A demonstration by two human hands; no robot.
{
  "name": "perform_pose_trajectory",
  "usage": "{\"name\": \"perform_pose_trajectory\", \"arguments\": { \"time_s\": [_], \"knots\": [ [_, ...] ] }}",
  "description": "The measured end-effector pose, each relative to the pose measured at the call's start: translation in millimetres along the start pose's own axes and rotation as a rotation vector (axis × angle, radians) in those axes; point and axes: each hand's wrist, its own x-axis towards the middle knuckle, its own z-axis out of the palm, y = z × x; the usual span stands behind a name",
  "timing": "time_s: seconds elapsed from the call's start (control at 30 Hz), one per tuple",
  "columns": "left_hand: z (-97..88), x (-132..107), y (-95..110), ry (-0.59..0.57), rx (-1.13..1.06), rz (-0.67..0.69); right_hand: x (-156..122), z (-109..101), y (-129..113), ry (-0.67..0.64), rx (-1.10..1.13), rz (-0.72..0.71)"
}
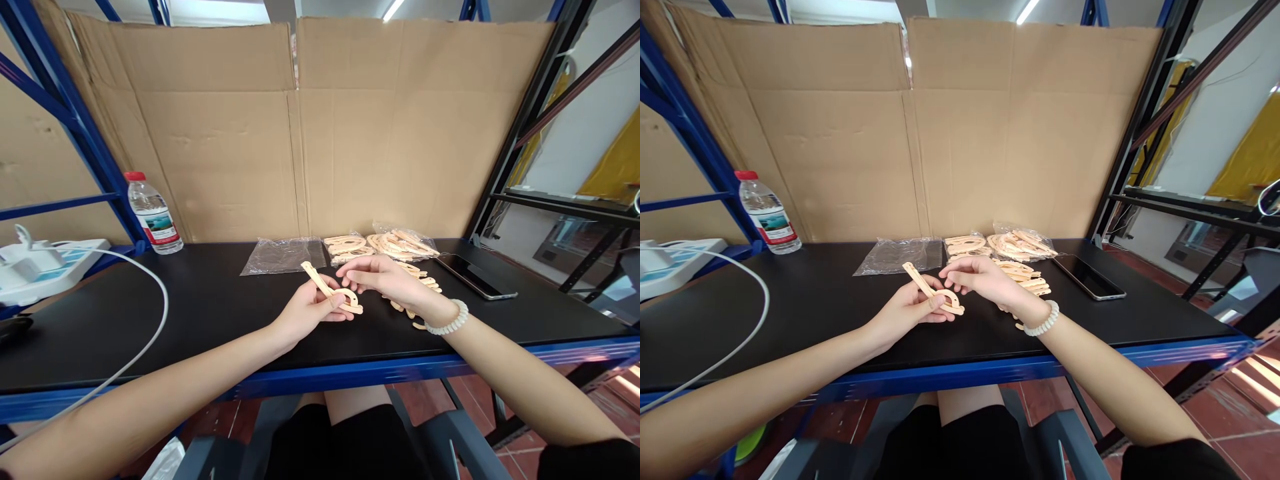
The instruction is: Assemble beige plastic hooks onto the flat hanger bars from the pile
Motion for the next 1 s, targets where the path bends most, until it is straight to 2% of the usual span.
{"name": "perform_pose_trajectory", "arguments": {
  "time_s": [0.2, 0.27, 0.47, 0.63, 0.77, 0.87, 1.0],
  "knots": [
    [-0.2, -1, 1, 0.017, 0.005, -0.007, 3, -3, 6, -0.055, -0.130, -0.076],
    [-1.1, -2, 3, 0.029, -0.018, -0.012, 2, -8, 8, -0.036, -0.130, -0.066],
    [-4.6, 0, 6, 0.048, -0.232, 0.036, -20, -22, 11, 0.113, 0.112, 0.081],
    [-2.7, 2, 5, 0.004, -0.336, 0.038, -39, -8, 12, 0.061, 0.319, 0.162],
    [-3.7, 2, 3, -0.021, -0.365, 0.028, -42, 9, 13, 0.021, 0.428, 0.171],
    [-5.8, 2, 1, -0.028, -0.373, 0.039, -40, 19, 15, 0.050, 0.597, 0.144],
    [-5.2, 2, 2, -0.050, -0.375, 0.055, -36, 31, 21, 0.156, 0.808, 0.145]
  ]
}}
